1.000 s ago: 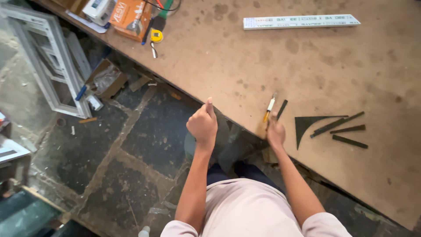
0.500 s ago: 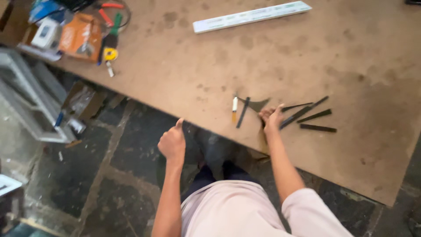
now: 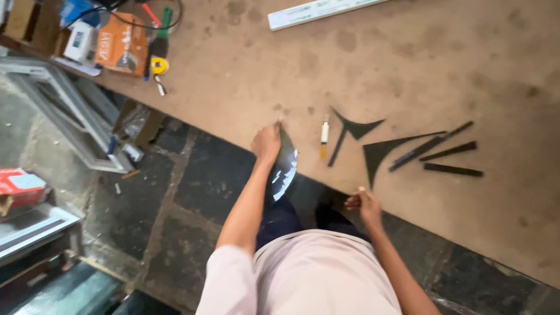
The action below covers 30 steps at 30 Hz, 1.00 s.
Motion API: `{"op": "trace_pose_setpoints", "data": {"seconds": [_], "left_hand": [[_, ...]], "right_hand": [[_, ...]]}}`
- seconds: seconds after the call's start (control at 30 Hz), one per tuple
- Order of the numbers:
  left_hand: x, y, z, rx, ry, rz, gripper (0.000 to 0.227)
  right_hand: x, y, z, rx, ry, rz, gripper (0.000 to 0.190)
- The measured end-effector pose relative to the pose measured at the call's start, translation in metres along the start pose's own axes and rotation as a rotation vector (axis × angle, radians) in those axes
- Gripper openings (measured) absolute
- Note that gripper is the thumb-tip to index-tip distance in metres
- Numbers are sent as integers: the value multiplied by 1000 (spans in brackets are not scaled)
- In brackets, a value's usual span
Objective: The person uses a utility knife to cut a black sheet of material on a workbench. They make several straight and curved cuts, separating strips and shaping the sheet into a curved piece. The cut pieces remain on the table.
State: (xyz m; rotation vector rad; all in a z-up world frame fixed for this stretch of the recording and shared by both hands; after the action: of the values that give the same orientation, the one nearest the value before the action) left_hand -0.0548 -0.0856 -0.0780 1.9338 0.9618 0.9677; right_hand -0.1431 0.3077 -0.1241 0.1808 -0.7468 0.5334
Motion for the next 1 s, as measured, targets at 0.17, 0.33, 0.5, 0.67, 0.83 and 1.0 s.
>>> {"op": "trace_pose_setpoints", "data": {"seconds": [0.17,0.33,0.5,0.67,0.83,1.0], "left_hand": [[-77,-19,22,72,201,-57,82],[-137,-8,18,116,272,-28,88],[-180,12,-5,131,332,-76,78],[-183,47,0,259,-149,-312,52],[-170,79,42,150,-525,-228,24],[-123,80,71,40,-747,-38,21]], "right_hand": [[6,11,-5,42,32,-167,39],[20,-30,-11,29,-5,-276,36],[20,-102,16,134,45,-304,30],[1,-174,70,484,256,-448,27],[-44,-216,136,766,357,-539,31],[-78,-236,157,1068,527,-613,54]]}}
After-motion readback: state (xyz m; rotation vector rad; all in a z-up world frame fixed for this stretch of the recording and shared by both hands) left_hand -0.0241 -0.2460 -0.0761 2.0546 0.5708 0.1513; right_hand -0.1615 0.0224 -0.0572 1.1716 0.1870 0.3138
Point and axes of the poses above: each hand's wrist, its own x-axis away from the middle knuckle, its own y-axis out of the back of the hand, z = x × y, the point moved 2 cm from there along -x, towards the middle knuckle
